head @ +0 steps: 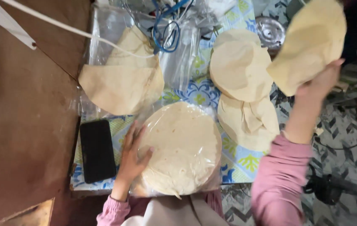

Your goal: The person stacks multiple tortillas on top of each other and places them into plastic bags by hand.

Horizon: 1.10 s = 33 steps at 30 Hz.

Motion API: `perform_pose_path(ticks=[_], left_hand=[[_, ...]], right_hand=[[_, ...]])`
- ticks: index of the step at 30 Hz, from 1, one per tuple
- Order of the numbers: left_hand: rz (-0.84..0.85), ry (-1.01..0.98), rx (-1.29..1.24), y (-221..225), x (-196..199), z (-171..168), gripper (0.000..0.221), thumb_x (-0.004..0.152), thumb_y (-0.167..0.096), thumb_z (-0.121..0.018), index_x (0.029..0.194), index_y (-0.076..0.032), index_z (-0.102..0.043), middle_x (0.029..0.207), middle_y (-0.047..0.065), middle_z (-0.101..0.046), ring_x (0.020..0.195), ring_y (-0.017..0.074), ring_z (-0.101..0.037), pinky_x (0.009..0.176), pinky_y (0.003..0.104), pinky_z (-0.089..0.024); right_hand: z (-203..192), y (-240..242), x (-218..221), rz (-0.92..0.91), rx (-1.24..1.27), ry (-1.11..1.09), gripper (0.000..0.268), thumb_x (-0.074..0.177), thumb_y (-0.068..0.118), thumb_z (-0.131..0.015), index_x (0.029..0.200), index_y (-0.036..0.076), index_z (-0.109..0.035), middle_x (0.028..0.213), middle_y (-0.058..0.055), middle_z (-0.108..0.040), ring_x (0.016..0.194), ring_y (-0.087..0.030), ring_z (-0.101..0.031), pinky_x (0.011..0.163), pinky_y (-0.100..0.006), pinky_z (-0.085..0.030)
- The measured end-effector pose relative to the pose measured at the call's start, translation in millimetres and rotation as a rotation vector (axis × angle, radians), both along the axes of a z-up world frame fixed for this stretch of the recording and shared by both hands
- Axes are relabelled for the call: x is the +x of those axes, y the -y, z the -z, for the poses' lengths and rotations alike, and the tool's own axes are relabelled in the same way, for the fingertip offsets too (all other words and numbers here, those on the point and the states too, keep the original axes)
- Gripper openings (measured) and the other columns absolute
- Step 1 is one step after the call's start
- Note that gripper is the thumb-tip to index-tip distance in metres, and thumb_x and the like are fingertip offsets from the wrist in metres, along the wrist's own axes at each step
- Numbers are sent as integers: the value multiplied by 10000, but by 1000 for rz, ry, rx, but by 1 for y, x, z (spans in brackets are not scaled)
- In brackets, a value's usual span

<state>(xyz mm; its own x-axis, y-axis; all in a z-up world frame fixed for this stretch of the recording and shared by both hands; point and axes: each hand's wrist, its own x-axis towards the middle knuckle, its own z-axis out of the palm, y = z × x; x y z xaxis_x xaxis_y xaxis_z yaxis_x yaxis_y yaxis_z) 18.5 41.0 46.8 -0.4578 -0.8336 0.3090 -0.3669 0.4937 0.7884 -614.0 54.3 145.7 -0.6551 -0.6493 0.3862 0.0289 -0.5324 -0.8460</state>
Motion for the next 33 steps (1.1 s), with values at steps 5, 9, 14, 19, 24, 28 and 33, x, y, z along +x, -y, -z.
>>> perform_pose_path(ticks=[5,9,14,19,24,28,33], left_hand=[[8,11,-103,0,2,-4,719,876,-254,-713,1533,-111,-458,1678,235,-229,1550,441,-238,1240,567,-197],[8,106,-176,2,3,17,571,877,-239,-738,1435,-189,-626,1671,197,-277,1546,446,-230,1249,551,-220],[-15,97,-181,-2,4,17,527,887,-257,-740,1402,-193,-645,1684,172,-313,1562,434,-248,1272,538,-250],[7,84,-179,3,7,33,728,783,-308,-749,1460,-99,-582,1638,214,-347,1544,474,-223,1271,556,-236],[-22,33,-104,4,2,17,897,752,-430,-795,1496,-34,-487,1603,227,-367,1523,478,-249,1232,567,-237],[2,91,-251,2,3,19,802,790,-427,-796,1481,-114,-537,1635,186,-376,1535,453,-248,1265,547,-241],[-10,110,-207,4,2,25,818,815,-412,-757,1505,-53,-503,1632,190,-358,1521,465,-247,1238,562,-227]], right_hand=[[-69,-29,81,-162,211,38,590,1143,442,-490,1551,16,-501,1530,-129,-588,1408,-295,-590,1230,-449,-521],[-126,-45,185,-516,273,133,553,1178,382,-443,1604,29,-455,1539,-87,-548,1412,-230,-531,1277,-390,-441],[-67,-76,273,-492,300,244,587,1115,420,-490,1589,80,-424,1596,-80,-515,1459,-228,-514,1259,-412,-409],[130,-98,306,-388,441,706,574,1084,413,-485,1509,28,-455,1491,-117,-562,1358,-235,-558,1160,-424,-464],[92,-115,341,-414,627,434,631,914,43,-635,1507,51,-420,1412,-93,-584,1258,-220,-599,1046,-403,-499],[120,-137,335,-283,663,363,741,862,-111,-676,1512,32,-350,1392,-145,-620,1162,-248,-627,1034,-378,-507],[105,-155,347,-314,645,199,739,872,-118,-624,1568,39,-429,1358,-99,-632,1123,-178,-617,979,-341,-482]])
